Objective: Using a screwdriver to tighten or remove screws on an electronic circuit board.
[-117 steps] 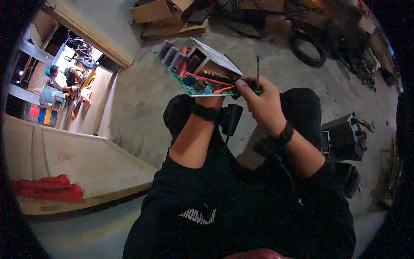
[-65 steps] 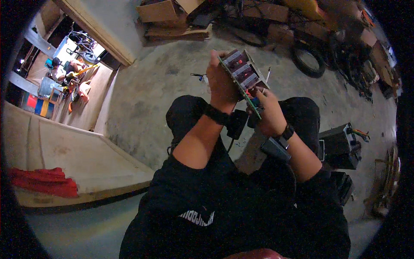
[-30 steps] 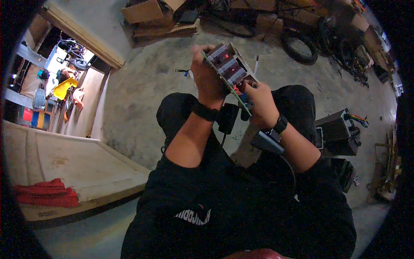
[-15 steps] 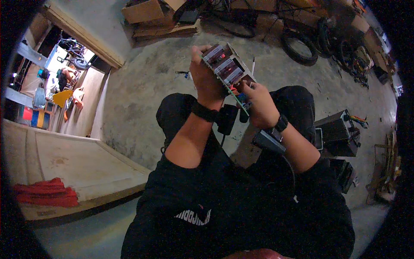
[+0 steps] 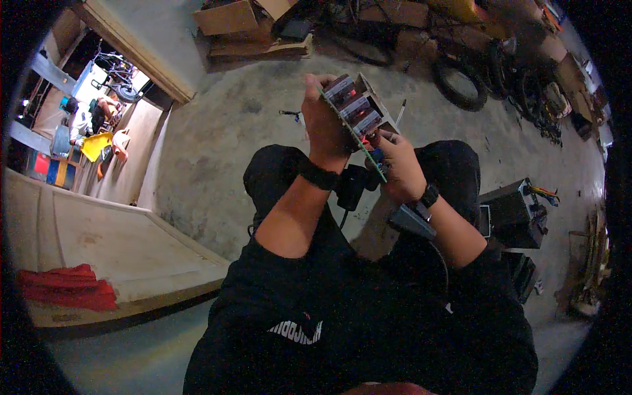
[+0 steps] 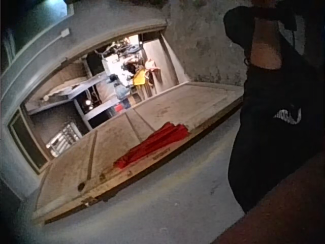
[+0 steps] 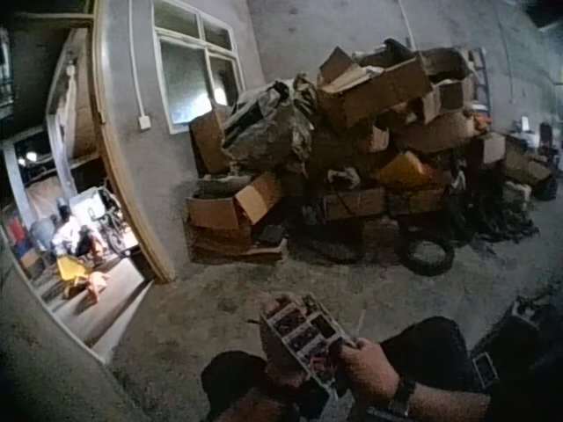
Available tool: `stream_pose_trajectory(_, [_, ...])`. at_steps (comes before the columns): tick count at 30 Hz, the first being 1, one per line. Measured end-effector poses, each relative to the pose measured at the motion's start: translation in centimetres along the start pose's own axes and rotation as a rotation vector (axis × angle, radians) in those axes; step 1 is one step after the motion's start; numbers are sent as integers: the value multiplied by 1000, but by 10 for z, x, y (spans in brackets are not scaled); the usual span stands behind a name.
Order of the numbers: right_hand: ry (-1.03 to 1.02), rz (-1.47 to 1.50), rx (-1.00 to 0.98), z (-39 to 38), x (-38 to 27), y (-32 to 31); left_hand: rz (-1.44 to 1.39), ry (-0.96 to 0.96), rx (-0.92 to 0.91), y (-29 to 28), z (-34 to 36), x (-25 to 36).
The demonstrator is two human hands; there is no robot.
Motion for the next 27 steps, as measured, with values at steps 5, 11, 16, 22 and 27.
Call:
stream_pose_trajectory(5, [79, 53, -246, -4, 0, 4, 164, 106, -77, -6, 4, 3])
stream_pose_trajectory(11, [56, -58, -93, 0, 0, 0, 390, 153, -53, -17, 6, 1])
stream_pose_trajectory(16, [36, -164, 50, -5, -8, -1, 36, 79, -81, 13, -5, 13])
stream_pose_trajectory(22, [22, -263, 82, -10, -15, 0, 367, 165, -148, 10, 2, 12])
stream_pose_trajectory(27, [-68, -407, 162, -22, -24, 4, 401, 115, -114, 12, -3, 12])
Point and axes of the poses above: each hand's wrist, its own z-axis towards the middle knuckle, its own y-axis out of the palm, x = y × z, the point moved 4 cm from there along z, towards the middle knuckle, and after that the axes turned 14 degrees about y, right-handed, at the moved point
